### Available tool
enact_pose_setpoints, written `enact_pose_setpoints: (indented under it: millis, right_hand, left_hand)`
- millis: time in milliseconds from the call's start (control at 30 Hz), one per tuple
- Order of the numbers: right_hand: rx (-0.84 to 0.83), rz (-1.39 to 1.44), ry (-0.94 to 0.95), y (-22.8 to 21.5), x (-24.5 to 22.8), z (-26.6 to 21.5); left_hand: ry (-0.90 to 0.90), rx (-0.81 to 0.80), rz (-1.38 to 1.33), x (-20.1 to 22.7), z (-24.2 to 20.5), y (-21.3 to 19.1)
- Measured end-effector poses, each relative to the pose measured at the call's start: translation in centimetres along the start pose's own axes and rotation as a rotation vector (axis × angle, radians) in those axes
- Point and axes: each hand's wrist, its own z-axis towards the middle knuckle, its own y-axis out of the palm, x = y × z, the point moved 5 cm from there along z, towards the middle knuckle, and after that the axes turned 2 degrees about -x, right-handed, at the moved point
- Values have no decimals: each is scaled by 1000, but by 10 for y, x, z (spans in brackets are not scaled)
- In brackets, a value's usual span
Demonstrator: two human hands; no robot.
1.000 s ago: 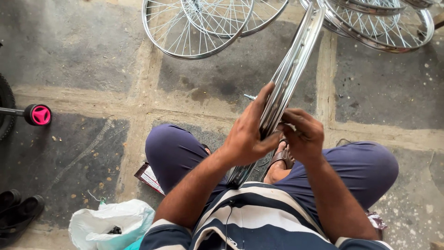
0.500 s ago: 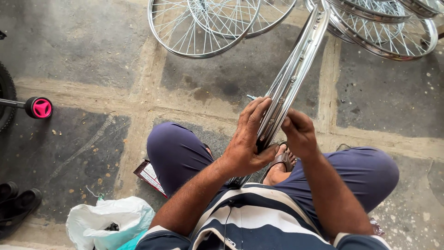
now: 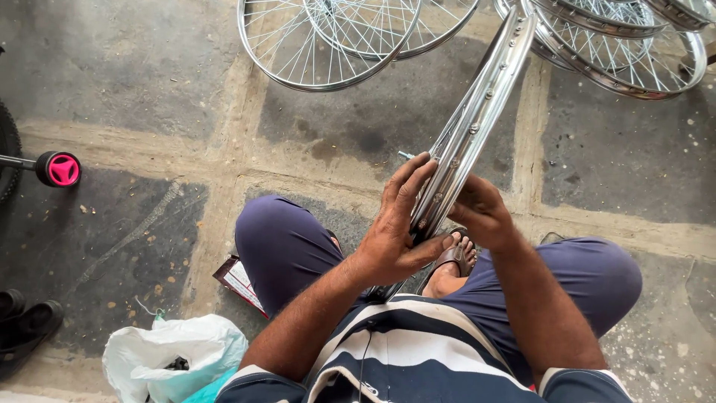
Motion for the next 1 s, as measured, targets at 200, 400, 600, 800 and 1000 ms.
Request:
enact_pose_setpoints:
  millis: [200,400,600,800,1000]
  right_hand:
    - [-160,-27,84,-15,3,2]
    - [-278,46,84,-7,-2,8]
    - [89,-473,-176,20,-21,10]
    - [402,-1373,-738,55,-42,21]
    - [406,-1184,-465,54,-39,7]
  left_hand:
    - [-14,9,-35,-2,-1,1]
    - [-24,-14,-79,-5,-3,2]
    - [-16,11,-34,-5,-1,-3]
    - [-32,20,-73,-6,0,2]
    - [-16,4,-59,-4,-2,1]
